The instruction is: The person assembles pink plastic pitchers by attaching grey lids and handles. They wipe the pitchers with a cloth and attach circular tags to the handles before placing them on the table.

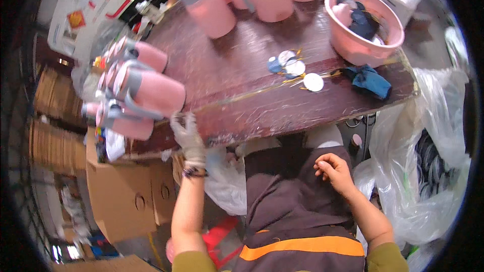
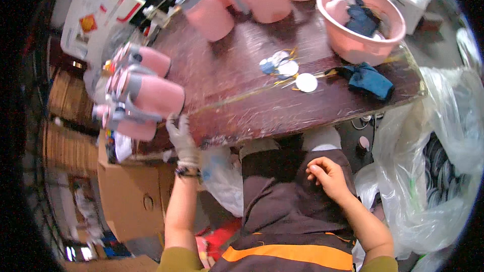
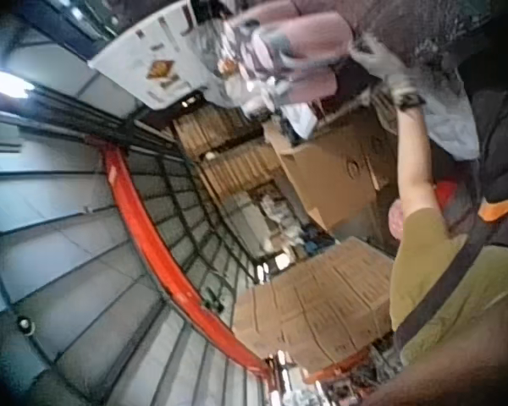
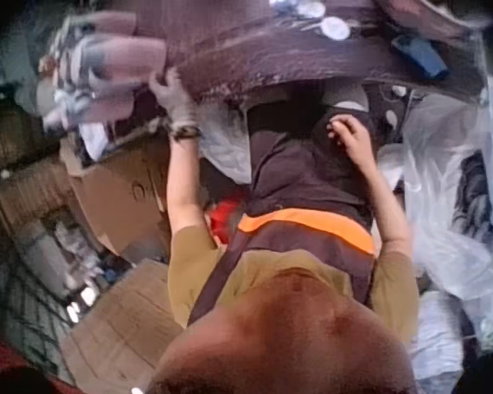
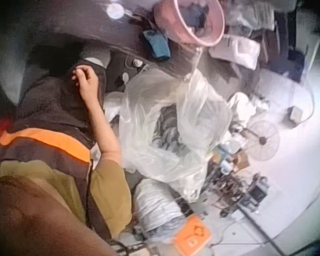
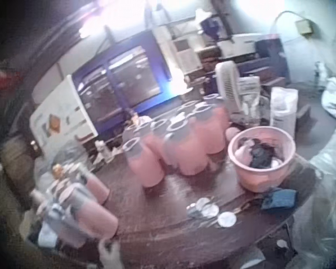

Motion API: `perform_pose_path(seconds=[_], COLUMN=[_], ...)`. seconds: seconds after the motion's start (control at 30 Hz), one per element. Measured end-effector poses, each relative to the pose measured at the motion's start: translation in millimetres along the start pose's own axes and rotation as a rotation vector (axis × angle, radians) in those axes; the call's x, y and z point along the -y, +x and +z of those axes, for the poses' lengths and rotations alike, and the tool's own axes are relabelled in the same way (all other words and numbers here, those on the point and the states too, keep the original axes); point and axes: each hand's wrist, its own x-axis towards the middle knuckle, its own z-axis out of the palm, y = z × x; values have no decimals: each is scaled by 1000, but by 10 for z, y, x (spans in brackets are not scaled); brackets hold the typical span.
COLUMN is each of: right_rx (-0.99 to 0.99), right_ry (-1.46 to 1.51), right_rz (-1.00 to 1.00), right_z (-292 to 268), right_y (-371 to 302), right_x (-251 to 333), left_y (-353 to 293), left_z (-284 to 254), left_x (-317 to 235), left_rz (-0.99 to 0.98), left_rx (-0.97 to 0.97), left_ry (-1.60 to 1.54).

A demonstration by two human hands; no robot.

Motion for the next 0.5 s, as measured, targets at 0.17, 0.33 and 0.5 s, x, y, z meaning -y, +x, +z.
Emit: perform_pose_path(seconds=[0.17,0.33,0.5], right_rx=[-114,-150,-170], right_ry=[52,131,88], right_rz=[-69,-209,-272], right_z=[-29,-104,-125], right_y=[75,14,75], right_x=[-76,-180,-194], left_y=[301,1351,1542], left_z=[1080,2180,2656], left_x=[-1133,-1879,-2338], left_rz=[571,773,414], left_rx=[526,354,379], left_ry=[38,221,283])
